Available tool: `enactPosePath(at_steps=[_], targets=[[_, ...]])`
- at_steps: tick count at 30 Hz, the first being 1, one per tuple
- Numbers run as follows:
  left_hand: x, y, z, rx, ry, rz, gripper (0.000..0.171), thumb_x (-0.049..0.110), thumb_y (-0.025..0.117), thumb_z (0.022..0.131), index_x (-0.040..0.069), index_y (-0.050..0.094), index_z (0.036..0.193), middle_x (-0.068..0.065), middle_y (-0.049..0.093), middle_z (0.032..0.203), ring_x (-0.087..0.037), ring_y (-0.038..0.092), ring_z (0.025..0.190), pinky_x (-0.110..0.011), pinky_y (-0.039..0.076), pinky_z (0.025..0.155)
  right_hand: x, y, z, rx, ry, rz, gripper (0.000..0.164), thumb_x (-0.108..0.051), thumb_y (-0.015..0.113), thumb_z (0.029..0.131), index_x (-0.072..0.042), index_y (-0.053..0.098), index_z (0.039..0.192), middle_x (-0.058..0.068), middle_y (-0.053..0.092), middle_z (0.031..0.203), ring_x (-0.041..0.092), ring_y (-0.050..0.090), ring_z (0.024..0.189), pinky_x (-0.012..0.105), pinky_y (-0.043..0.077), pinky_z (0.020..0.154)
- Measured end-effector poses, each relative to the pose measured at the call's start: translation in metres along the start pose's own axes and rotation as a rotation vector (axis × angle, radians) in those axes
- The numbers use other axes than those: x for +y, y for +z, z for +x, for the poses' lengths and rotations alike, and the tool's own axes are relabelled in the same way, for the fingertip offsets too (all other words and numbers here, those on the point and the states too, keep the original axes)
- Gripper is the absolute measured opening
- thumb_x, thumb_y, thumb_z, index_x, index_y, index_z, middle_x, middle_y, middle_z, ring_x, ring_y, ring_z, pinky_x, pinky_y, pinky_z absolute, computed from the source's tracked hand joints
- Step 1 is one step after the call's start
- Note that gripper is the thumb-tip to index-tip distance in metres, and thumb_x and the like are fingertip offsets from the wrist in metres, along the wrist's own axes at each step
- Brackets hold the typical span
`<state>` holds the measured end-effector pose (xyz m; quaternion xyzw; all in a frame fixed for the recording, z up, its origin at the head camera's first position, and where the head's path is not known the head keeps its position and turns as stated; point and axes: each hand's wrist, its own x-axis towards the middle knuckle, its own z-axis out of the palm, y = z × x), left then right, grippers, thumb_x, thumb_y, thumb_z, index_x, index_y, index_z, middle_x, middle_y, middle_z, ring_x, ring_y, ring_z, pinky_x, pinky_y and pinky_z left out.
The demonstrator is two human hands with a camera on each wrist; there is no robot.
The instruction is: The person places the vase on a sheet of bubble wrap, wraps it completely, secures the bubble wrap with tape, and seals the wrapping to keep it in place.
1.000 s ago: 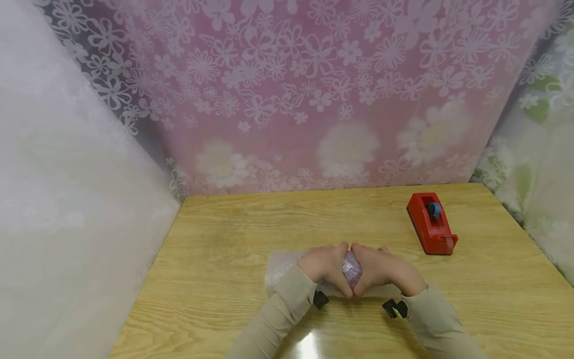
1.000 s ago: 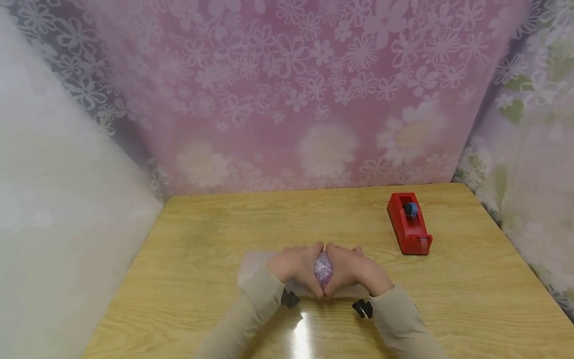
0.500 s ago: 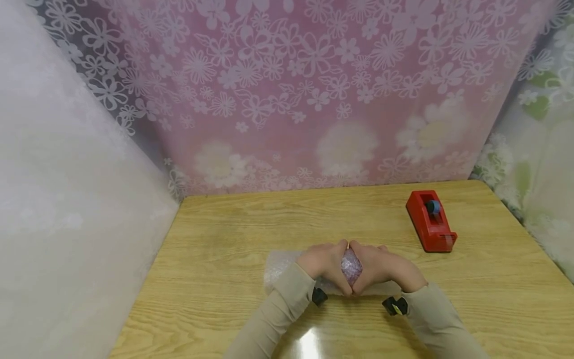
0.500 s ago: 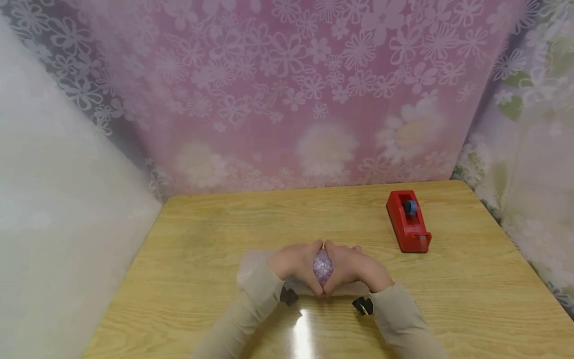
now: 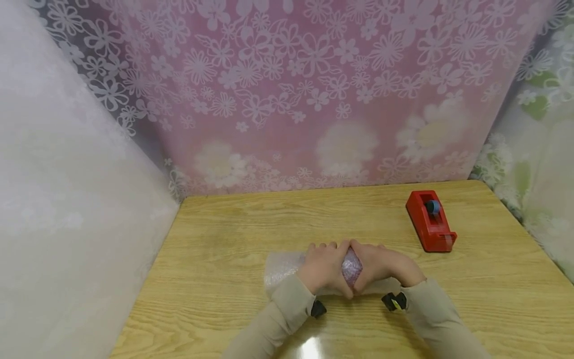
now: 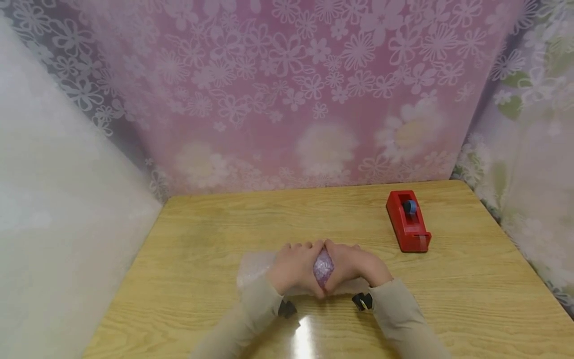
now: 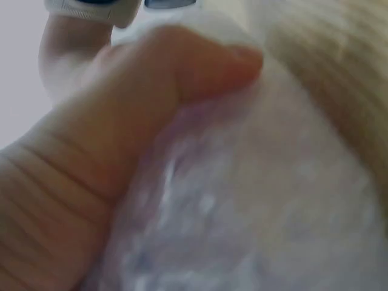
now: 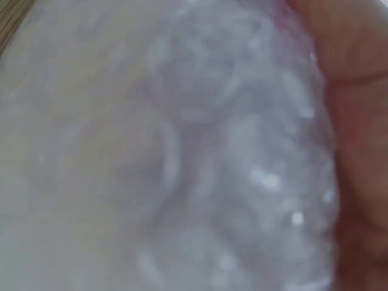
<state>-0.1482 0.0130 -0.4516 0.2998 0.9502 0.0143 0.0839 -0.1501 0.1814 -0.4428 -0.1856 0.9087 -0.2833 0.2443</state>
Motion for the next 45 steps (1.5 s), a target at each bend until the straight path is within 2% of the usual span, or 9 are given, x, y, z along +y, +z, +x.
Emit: enactPosePath(at_steps=[9, 13, 18, 22, 25, 31, 34, 40, 45], targets=[[0.017, 0.016, -0.013, 0.245, -0.063, 0.225, 0.112, 0.075, 0.085, 0.044, 0.022, 0.043, 0.133, 0.0, 0.062, 0.108, -0.021, 0.058, 0.095, -0.042, 0.041, 0.084, 0.01, -0.003, 0.005, -0.048, -0.058, 0.118, 0.077, -0.024, 0.086, 0.057, -0.004, 0.048, 0.121, 0.007, 0.057, 0.106, 0.022, 0.056, 0.093, 0.043, 0.05, 0.082], [0.02, 0.025, -0.016, 0.388, -0.038, 0.34, 0.102, 0.072, 0.084, 0.053, 0.019, 0.044, 0.129, -0.002, 0.061, 0.102, -0.022, 0.057, 0.09, -0.041, 0.04, 0.081, 0.015, -0.006, 0.009, -0.086, -0.051, 0.151, 0.073, -0.023, 0.083, 0.058, -0.004, 0.049, 0.12, 0.007, 0.054, 0.106, 0.022, 0.055, 0.092, 0.04, 0.049, 0.081], [0.019, 0.028, -0.014, 0.481, -0.021, 0.338, 0.098, 0.071, 0.085, 0.052, 0.019, 0.046, 0.125, -0.002, 0.061, 0.096, -0.021, 0.057, 0.085, -0.04, 0.041, 0.077, 0.018, -0.01, 0.013, -0.131, -0.102, 0.194, 0.064, -0.018, 0.081, 0.059, -0.005, 0.054, 0.115, 0.007, 0.057, 0.105, 0.023, 0.056, 0.091, 0.038, 0.05, 0.08], [0.018, 0.026, -0.012, 0.474, -0.003, 0.327, 0.1, 0.072, 0.085, 0.05, 0.019, 0.048, 0.126, -0.003, 0.063, 0.096, -0.022, 0.059, 0.085, -0.039, 0.042, 0.074, 0.017, -0.009, 0.012, -0.145, -0.145, 0.249, 0.058, -0.014, 0.081, 0.06, -0.005, 0.056, 0.112, 0.007, 0.059, 0.103, 0.023, 0.057, 0.09, 0.038, 0.051, 0.08], [0.017, 0.023, -0.012, 0.442, 0.005, 0.316, 0.102, 0.071, 0.086, 0.049, 0.02, 0.048, 0.128, -0.003, 0.063, 0.097, -0.021, 0.059, 0.086, -0.039, 0.042, 0.073, 0.015, -0.008, 0.009, -0.104, -0.092, 0.232, 0.062, -0.015, 0.082, 0.059, -0.005, 0.054, 0.115, 0.007, 0.057, 0.105, 0.023, 0.055, 0.091, 0.039, 0.05, 0.08], [0.016, 0.018, -0.01, 0.399, 0.006, 0.289, 0.103, 0.069, 0.088, 0.045, 0.024, 0.046, 0.127, -0.001, 0.062, 0.097, -0.02, 0.058, 0.086, -0.036, 0.04, 0.072, 0.007, -0.005, 0.001, 0.052, 0.058, -0.108, 0.086, -0.042, 0.086, 0.058, -0.006, 0.053, 0.128, 0.008, 0.054, 0.113, 0.028, 0.054, 0.099, 0.058, 0.044, 0.089], [0.017, 0.015, -0.008, 0.355, -0.005, 0.287, 0.105, 0.07, 0.089, 0.043, 0.026, 0.045, 0.127, -0.001, 0.062, 0.099, -0.019, 0.058, 0.087, -0.036, 0.041, 0.072, 0.0, -0.001, -0.003, 0.134, 0.075, -0.253, 0.096, -0.054, 0.087, 0.055, -0.006, 0.053, 0.131, 0.009, 0.056, 0.117, 0.034, 0.055, 0.105, 0.068, 0.036, 0.092], [0.018, 0.009, -0.007, 0.272, -0.045, 0.272, 0.103, 0.07, 0.089, 0.041, 0.03, 0.045, 0.126, -0.001, 0.062, 0.101, -0.019, 0.058, 0.089, -0.038, 0.042, 0.075, -0.016, 0.013, -0.011, 0.279, 0.105, -0.373, 0.104, -0.054, 0.09, 0.05, -0.001, 0.052, 0.131, 0.018, 0.057, 0.126, 0.044, 0.051, 0.116, 0.07, 0.033, 0.096], [0.017, 0.007, -0.011, 0.277, -0.048, 0.257, 0.095, 0.072, 0.087, 0.046, 0.029, 0.048, 0.121, -0.001, 0.062, 0.097, -0.019, 0.057, 0.085, -0.038, 0.041, 0.073, -0.026, 0.027, -0.016, 0.358, 0.139, -0.413, 0.106, -0.049, 0.092, 0.048, 0.004, 0.051, 0.13, 0.022, 0.057, 0.126, 0.046, 0.051, 0.117, 0.069, 0.031, 0.098]])
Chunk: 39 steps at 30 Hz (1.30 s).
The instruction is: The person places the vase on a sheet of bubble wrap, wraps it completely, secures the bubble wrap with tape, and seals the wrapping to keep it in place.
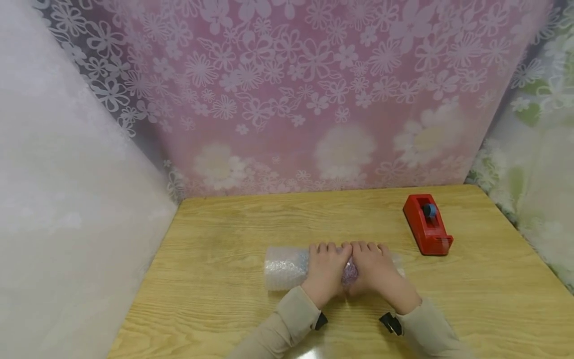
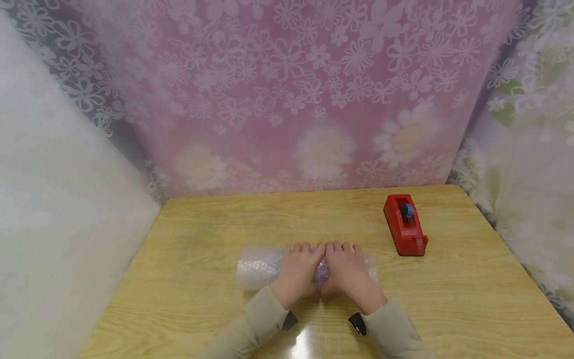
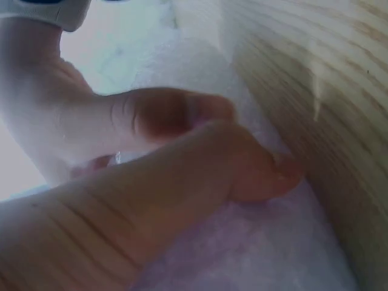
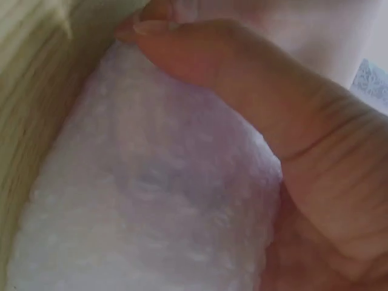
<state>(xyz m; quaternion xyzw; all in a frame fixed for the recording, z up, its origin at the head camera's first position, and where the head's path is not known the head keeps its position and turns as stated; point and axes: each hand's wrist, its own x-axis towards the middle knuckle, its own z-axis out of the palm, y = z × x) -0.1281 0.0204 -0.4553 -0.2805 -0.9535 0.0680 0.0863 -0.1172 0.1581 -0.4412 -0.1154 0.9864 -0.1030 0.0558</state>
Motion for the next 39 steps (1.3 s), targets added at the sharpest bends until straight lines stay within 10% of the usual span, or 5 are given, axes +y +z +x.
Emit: enactPosePath(at_steps=[20, 39], targets=[[-0.015, -0.011, -0.006, -0.297, 0.017, -0.244, 0.101, 0.057, 0.092, 0.049, 0.03, 0.046, 0.135, 0.001, 0.063, 0.103, -0.02, 0.059, 0.089, -0.043, 0.044, 0.083, -0.01, 0.001, -0.008, -0.027, -0.095, 0.115, 0.096, -0.046, 0.091, 0.047, 0.0, 0.053, 0.121, 0.013, 0.062, 0.108, 0.037, 0.059, 0.102, 0.067, 0.037, 0.091], [-0.014, 0.005, 0.0, -0.145, 0.053, -0.231, 0.109, 0.065, 0.09, 0.045, 0.024, 0.044, 0.136, 0.004, 0.059, 0.116, -0.02, 0.056, 0.101, -0.044, 0.044, 0.083, 0.006, -0.004, 0.009, -0.161, -0.125, 0.225, 0.095, -0.044, 0.093, 0.048, -0.004, 0.051, 0.123, 0.003, 0.064, 0.108, 0.019, 0.058, 0.096, 0.06, 0.035, 0.087]])
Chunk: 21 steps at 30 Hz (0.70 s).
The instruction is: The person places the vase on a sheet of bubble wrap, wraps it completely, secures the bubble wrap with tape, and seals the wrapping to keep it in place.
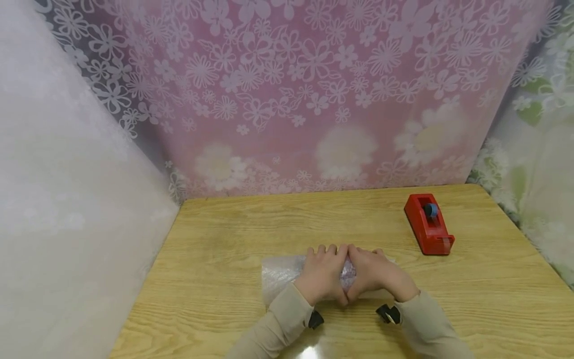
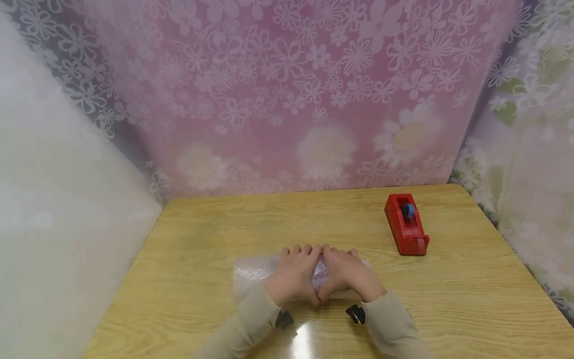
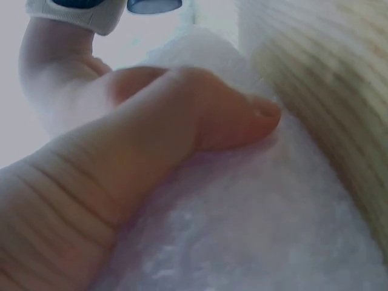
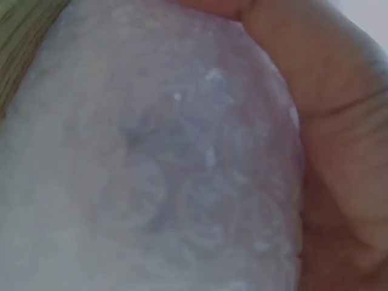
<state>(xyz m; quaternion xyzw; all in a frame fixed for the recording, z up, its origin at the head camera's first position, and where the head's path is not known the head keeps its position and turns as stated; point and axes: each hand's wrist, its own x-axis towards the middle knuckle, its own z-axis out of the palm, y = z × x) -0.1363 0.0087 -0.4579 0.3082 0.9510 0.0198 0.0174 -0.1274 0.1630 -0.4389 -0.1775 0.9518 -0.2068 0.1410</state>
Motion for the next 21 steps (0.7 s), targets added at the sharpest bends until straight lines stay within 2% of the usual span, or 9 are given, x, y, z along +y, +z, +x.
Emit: enactPosePath(at_steps=[6, 11, 21], targets=[[0.004, 0.002, -0.005, 0.054, -0.021, 0.036, 0.11, 0.068, 0.089, 0.043, 0.025, 0.046, 0.135, 0.004, 0.06, 0.112, -0.019, 0.055, 0.094, -0.042, 0.043, 0.079, 0.001, -0.003, 0.001, -0.023, -0.005, 0.015, 0.089, -0.04, 0.092, 0.049, -0.006, 0.053, 0.12, 0.003, 0.064, 0.11, 0.02, 0.058, 0.099, 0.061, 0.034, 0.087], [0.007, 0.005, -0.011, 0.112, -0.046, 0.039, 0.106, 0.066, 0.091, 0.042, 0.025, 0.048, 0.13, 0.003, 0.058, 0.106, -0.02, 0.053, 0.091, -0.042, 0.04, 0.078, 0.0, -0.004, 0.003, -0.039, 0.002, 0.017, 0.084, -0.039, 0.092, 0.048, -0.006, 0.053, 0.114, 0.001, 0.063, 0.102, 0.018, 0.058, 0.093, 0.059, 0.034, 0.084], [0.006, 0.013, -0.014, 0.213, -0.024, 0.091, 0.113, 0.069, 0.088, 0.042, 0.023, 0.045, 0.136, 0.001, 0.059, 0.108, -0.022, 0.054, 0.094, -0.044, 0.041, 0.083, 0.004, -0.006, 0.009, -0.077, 0.002, 0.046, 0.083, -0.041, 0.092, 0.049, -0.007, 0.054, 0.114, 0.0, 0.062, 0.1, 0.016, 0.056, 0.088, 0.058, 0.038, 0.085]])
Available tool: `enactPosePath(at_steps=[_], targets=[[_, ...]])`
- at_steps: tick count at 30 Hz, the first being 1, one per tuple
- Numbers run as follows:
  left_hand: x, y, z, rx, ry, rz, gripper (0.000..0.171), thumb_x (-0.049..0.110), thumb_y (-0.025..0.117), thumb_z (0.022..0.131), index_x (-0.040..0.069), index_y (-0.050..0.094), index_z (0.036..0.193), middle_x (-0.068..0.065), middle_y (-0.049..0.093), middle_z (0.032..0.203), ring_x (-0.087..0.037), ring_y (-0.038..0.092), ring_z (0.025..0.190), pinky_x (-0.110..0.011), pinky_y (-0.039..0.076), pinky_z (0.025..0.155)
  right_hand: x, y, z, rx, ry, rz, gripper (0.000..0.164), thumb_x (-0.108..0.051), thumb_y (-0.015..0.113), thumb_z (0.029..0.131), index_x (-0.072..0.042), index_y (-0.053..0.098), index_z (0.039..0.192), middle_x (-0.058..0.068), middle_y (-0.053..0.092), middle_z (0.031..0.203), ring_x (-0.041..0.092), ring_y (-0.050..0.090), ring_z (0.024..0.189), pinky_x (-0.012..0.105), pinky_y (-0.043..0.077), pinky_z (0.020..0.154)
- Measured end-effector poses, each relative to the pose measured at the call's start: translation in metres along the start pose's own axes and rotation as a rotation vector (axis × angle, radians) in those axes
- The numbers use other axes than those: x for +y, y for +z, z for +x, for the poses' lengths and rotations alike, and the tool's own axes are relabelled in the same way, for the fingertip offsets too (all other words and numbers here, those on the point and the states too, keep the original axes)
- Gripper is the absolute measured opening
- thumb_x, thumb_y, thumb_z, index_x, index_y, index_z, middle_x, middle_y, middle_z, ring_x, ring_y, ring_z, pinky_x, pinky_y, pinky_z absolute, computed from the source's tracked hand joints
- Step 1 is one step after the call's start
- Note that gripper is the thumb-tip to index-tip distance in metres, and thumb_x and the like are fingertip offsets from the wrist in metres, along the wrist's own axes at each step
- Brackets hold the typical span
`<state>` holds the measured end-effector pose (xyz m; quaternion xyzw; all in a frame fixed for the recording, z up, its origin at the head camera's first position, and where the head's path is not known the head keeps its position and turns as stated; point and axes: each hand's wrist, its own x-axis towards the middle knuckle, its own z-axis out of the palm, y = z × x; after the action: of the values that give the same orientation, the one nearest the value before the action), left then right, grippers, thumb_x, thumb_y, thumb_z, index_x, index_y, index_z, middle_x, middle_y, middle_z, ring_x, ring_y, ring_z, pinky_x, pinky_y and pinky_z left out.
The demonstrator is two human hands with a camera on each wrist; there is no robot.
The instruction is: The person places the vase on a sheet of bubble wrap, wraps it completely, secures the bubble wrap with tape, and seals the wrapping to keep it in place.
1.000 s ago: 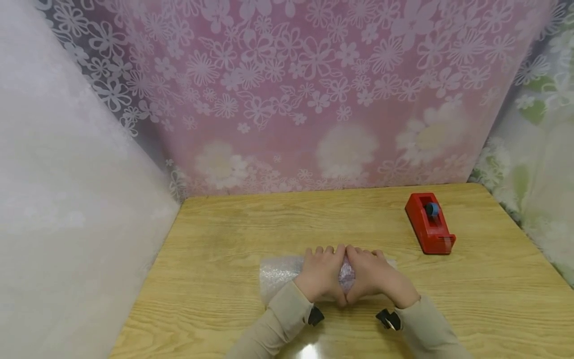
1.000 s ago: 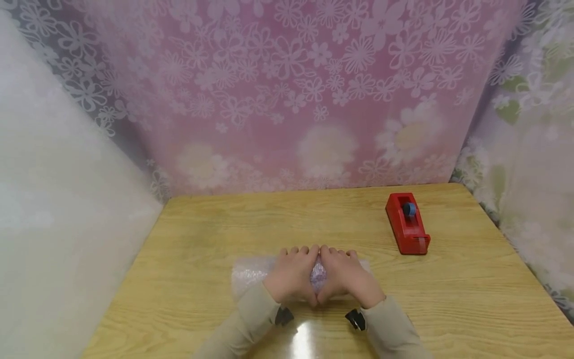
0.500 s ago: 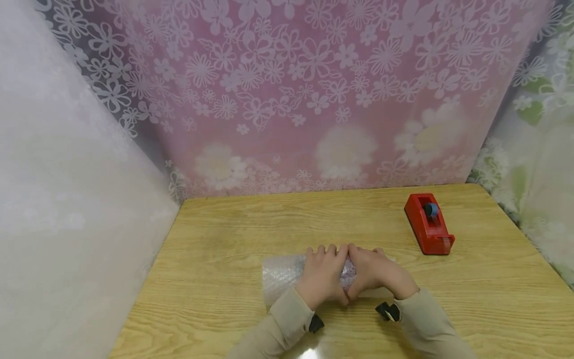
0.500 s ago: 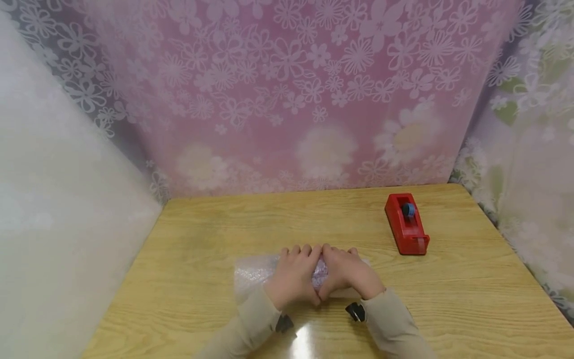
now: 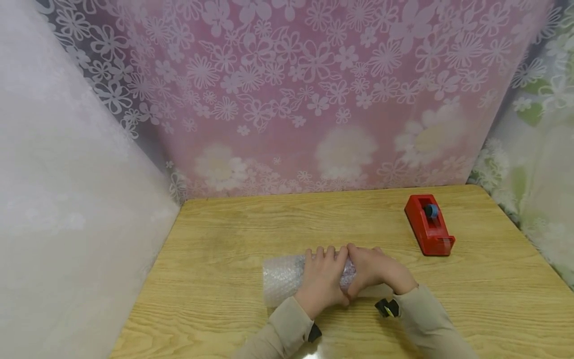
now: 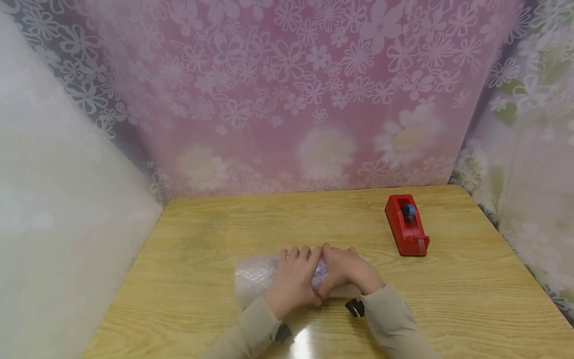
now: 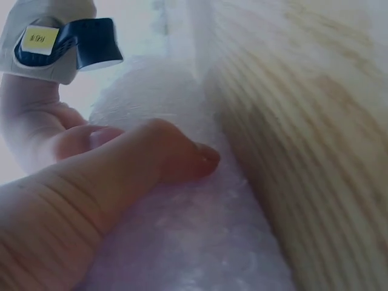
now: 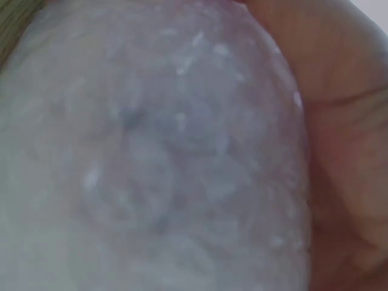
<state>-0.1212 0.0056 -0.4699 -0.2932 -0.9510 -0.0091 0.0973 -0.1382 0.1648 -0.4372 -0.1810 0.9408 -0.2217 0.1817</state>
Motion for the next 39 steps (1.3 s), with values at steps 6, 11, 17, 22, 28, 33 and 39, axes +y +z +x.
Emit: enactPosePath(at_steps=[6, 11, 17, 22, 28, 33, 39], targets=[[-0.001, 0.003, -0.002, 0.043, 0.009, 0.056, 0.116, 0.072, 0.085, 0.045, 0.021, 0.044, 0.141, 0.0, 0.06, 0.113, -0.023, 0.055, 0.098, -0.045, 0.041, 0.086, 0.002, -0.003, 0.005, -0.037, 0.001, 0.029, 0.074, -0.035, 0.09, 0.052, -0.009, 0.053, 0.112, -0.001, 0.061, 0.095, 0.016, 0.055, 0.085, 0.06, 0.038, 0.085], [-0.003, 0.003, 0.0, 0.029, 0.013, 0.059, 0.114, 0.071, 0.086, 0.047, 0.022, 0.043, 0.141, 0.0, 0.059, 0.113, -0.022, 0.055, 0.097, -0.043, 0.042, 0.084, 0.003, -0.006, 0.007, -0.076, 0.022, 0.091, 0.079, -0.034, 0.09, 0.054, -0.006, 0.051, 0.118, 0.001, 0.06, 0.098, 0.018, 0.056, 0.086, 0.048, 0.047, 0.081], [-0.005, 0.0, 0.005, -0.013, 0.019, 0.032, 0.11, 0.069, 0.087, 0.048, 0.025, 0.044, 0.139, 0.001, 0.06, 0.107, -0.019, 0.056, 0.091, -0.038, 0.041, 0.076, 0.006, -0.008, 0.008, -0.09, 0.022, 0.154, 0.083, -0.029, 0.087, 0.056, 0.0, 0.049, 0.124, 0.006, 0.058, 0.103, 0.021, 0.056, 0.089, 0.042, 0.05, 0.077], [-0.008, -0.001, 0.008, -0.012, 0.024, 0.008, 0.108, 0.066, 0.089, 0.045, 0.026, 0.046, 0.135, 0.001, 0.059, 0.1, -0.018, 0.056, 0.085, -0.034, 0.038, 0.069, 0.008, -0.007, 0.009, -0.087, 0.028, 0.162, 0.085, -0.029, 0.085, 0.056, 0.001, 0.048, 0.126, 0.007, 0.058, 0.106, 0.022, 0.056, 0.09, 0.042, 0.05, 0.077], [-0.009, -0.001, 0.01, -0.025, 0.011, -0.011, 0.109, 0.064, 0.091, 0.042, 0.03, 0.045, 0.135, 0.001, 0.058, 0.1, -0.018, 0.054, 0.086, -0.033, 0.036, 0.069, 0.009, -0.001, 0.005, -0.01, 0.04, 0.095, 0.088, -0.038, 0.085, 0.057, -0.003, 0.049, 0.129, 0.004, 0.06, 0.112, 0.019, 0.056, 0.092, 0.051, 0.047, 0.082], [-0.007, -0.002, 0.009, -0.054, -0.015, -0.026, 0.11, 0.063, 0.093, 0.042, 0.03, 0.045, 0.136, 0.0, 0.058, 0.104, -0.019, 0.055, 0.092, -0.035, 0.039, 0.072, 0.004, 0.004, -0.006, 0.124, 0.038, -0.048, 0.09, -0.044, 0.084, 0.06, -0.002, 0.051, 0.133, 0.009, 0.063, 0.12, 0.026, 0.06, 0.1, 0.067, 0.039, 0.09], [-0.005, -0.003, 0.007, -0.066, -0.03, -0.04, 0.11, 0.067, 0.091, 0.042, 0.031, 0.045, 0.136, -0.001, 0.059, 0.108, -0.021, 0.056, 0.096, -0.039, 0.043, 0.079, -0.002, 0.01, -0.021, 0.241, 0.023, -0.175, 0.097, -0.05, 0.087, 0.061, -0.003, 0.049, 0.137, 0.019, 0.059, 0.128, 0.042, 0.057, 0.111, 0.07, 0.036, 0.092]])
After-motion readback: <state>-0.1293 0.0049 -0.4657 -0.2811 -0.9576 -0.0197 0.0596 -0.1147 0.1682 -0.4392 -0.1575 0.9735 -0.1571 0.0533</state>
